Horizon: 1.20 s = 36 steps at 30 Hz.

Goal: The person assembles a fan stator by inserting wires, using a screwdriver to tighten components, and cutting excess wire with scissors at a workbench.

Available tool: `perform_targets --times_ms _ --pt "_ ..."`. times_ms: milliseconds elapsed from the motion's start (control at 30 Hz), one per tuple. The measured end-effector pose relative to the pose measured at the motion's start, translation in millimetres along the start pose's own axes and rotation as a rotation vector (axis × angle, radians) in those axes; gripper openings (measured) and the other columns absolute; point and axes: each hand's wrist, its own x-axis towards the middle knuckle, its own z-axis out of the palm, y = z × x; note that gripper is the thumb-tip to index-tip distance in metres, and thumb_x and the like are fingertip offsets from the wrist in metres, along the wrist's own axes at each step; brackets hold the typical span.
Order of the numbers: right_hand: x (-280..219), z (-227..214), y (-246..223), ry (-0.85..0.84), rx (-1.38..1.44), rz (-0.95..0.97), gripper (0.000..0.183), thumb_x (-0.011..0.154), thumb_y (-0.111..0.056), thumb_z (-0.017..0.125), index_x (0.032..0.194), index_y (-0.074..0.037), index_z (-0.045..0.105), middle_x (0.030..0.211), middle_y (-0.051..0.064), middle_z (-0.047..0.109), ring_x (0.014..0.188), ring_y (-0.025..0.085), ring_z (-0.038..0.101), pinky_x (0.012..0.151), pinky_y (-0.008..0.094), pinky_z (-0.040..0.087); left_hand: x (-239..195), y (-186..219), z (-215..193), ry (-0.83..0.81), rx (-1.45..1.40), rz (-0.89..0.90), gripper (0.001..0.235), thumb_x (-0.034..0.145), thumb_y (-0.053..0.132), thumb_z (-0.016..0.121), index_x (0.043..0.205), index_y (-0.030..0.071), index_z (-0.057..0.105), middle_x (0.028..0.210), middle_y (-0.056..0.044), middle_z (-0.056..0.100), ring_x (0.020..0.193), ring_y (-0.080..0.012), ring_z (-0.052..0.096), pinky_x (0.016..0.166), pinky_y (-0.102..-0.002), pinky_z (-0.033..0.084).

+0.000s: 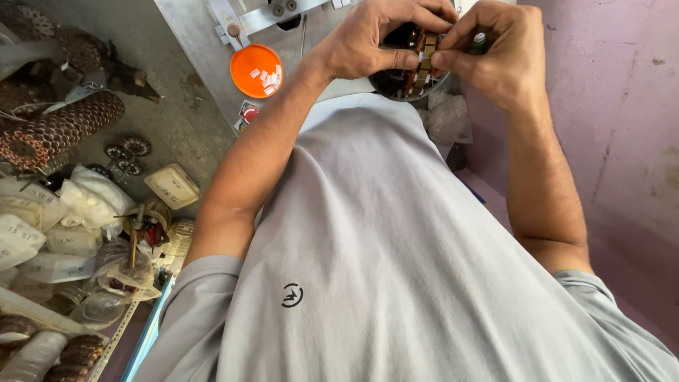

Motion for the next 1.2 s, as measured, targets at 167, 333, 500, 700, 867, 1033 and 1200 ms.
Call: perform_targets --times_ms 167,333,500,700,867,1033,1200 --pt "-9 9 0 0.03 0.36 0.107 0.023 0.098 0.008 0.083 0.108 -0.001 0.064 0.1 0.009 0.071 0.085 0.009 0.07 0.072 0.02 0.056 -7 3 2 0.006 0.142 0.009 0.046 0.094 0.007 0.083 0.137 0.006 0.068 0.146 -0.01 0.063 0.139 -0.0253 0.06 0.126 -0.04 0.044" --pt "-28 19 -4 0.37 1.004 0.229 0.045 0.089 0.016 0.063 0.13 0.001 0.051 0.117 0.013 0.068 0.098 0.018 0.07 0.084 0.026 0.063 -7 13 19 0.038 0.51 -0.001 0.105 0.074 0.025 0.101 0.159 0.011 0.042 0.155 -0.013 0.048 0.145 -0.0337 0.05 0.125 -0.045 0.042" --pt "-44 22 -1 0.713 1.293 0.281 0.031 0.101 0.009 0.052 0.128 0.003 0.036 0.114 0.031 0.066 0.106 0.043 0.074 0.093 0.047 0.066 -1 13 44 0.12 0.653 -0.055 0.11 0.069 0.024 0.101 0.157 0.016 0.036 0.152 -0.011 0.051 0.141 -0.034 0.053 0.12 -0.042 0.048" --pt "-70 56 -5 0.684 0.9 -0.038 0.044 0.111 0.009 0.066 0.137 -0.007 0.034 0.119 0.019 0.058 0.106 0.035 0.071 0.095 0.046 0.067 -14 -1 48 0.23 0.695 0.038 0.103 0.076 0.019 0.102 0.157 0.019 0.039 0.152 -0.007 0.054 0.137 -0.0297 0.055 0.118 -0.038 0.048" --pt "-71 72 -27 0.764 0.656 -0.129 0.052 0.11 0.01 0.069 0.139 -0.013 0.032 0.12 0.013 0.057 0.103 0.028 0.075 0.093 0.041 0.065 -20 -3 52 0.257 0.685 -0.046 0.11 0.075 0.026 0.105 0.159 0.016 0.035 0.149 -0.005 0.055 0.136 -0.0271 0.057 0.118 -0.036 0.05" --pt "-64 79 5 0.796 0.623 -0.128 0.054 0.113 0.012 0.07 0.142 -0.011 0.031 0.121 0.012 0.057 0.101 0.026 0.072 0.097 0.04 0.068 -19 16 55 0.236 0.661 -0.041 0.115 0.075 0.023 0.107 0.162 0.017 0.032 0.153 -0.005 0.052 0.141 -0.0258 0.055 0.122 -0.035 0.049" --pt "-46 79 41 0.821 0.87 -0.004 0.059 0.107 0.011 0.073 0.144 -0.007 0.031 0.121 0.013 0.056 0.103 0.024 0.073 0.096 0.042 0.067 -13 13 54 0.191 0.837 0.044 0.116 0.075 0.02 0.106 0.162 0.016 0.03 0.159 -0.007 0.047 0.143 -0.0321 0.048 0.125 -0.042 0.041"
